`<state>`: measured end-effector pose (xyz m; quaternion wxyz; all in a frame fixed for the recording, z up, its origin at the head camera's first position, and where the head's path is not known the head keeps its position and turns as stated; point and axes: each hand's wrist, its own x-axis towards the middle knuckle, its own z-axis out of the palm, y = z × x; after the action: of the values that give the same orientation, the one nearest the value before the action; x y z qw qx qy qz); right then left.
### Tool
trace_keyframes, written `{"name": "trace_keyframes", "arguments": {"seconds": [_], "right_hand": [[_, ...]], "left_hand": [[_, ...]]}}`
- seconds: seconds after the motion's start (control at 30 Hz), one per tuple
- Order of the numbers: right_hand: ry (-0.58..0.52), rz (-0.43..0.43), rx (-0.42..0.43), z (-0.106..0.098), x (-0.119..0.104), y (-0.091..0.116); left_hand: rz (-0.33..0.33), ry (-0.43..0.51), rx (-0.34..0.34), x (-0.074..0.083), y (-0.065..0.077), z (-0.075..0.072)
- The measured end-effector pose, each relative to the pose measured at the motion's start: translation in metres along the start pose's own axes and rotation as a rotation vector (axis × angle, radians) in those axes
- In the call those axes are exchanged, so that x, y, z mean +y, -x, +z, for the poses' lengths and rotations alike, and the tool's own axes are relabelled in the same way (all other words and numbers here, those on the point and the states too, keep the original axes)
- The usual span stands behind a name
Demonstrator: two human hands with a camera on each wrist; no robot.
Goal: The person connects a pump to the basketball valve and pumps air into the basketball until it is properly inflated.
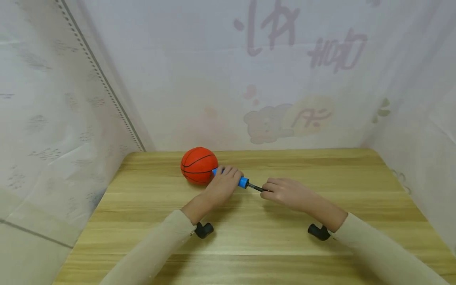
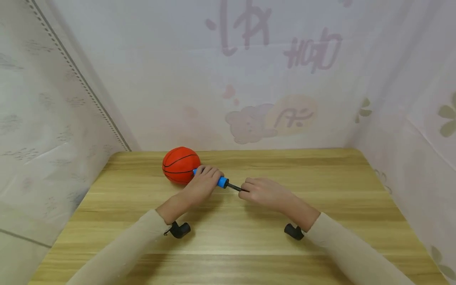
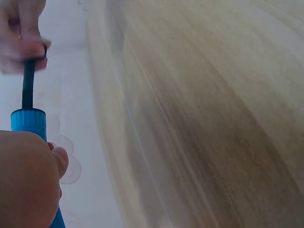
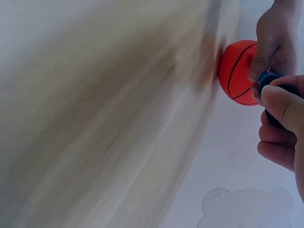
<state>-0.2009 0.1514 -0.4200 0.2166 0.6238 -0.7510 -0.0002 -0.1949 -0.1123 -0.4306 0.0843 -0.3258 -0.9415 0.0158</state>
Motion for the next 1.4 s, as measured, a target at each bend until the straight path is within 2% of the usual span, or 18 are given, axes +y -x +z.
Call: {"name": "trace_keyframes", "arguments": {"seconds": [0.2, 0.4, 0.63, 0.8, 0.93, 1.07, 1.4], "right_hand": [[0.017, 0.004, 0.028, 0.01, 0.004, -0.021], [0.007, -0.003, 0.076, 0.015, 0.003, -0.023], [0.01, -0.029, 0.124, 0.007, 0.002, 0.001], [0.021, -0.058, 0.171, -0.005, 0.004, 0.023], [0.026, -0.06, 0.163, -0.012, 0.004, 0.034], [0.028, -0.074, 0.15, -0.015, 0.003, 0.036], [0.025, -0.025, 0.065, -0.01, 0.004, 0.013]], "left_hand": [[0.02, -0.038, 0.023, 0.0, 0.0, 0.002], [0.047, -0.055, 0.04, 0.0, 0.002, 0.002], [0.02, -0.037, -0.011, -0.004, 0.003, -0.001], [0.02, -0.03, -0.013, -0.009, 0.005, -0.005], [0.01, -0.028, -0.012, -0.012, 0.005, -0.007], [-0.008, -0.013, -0.03, -0.01, 0.004, -0.007], [-0.017, -0.03, -0.034, 0.001, -0.002, -0.005]]}}
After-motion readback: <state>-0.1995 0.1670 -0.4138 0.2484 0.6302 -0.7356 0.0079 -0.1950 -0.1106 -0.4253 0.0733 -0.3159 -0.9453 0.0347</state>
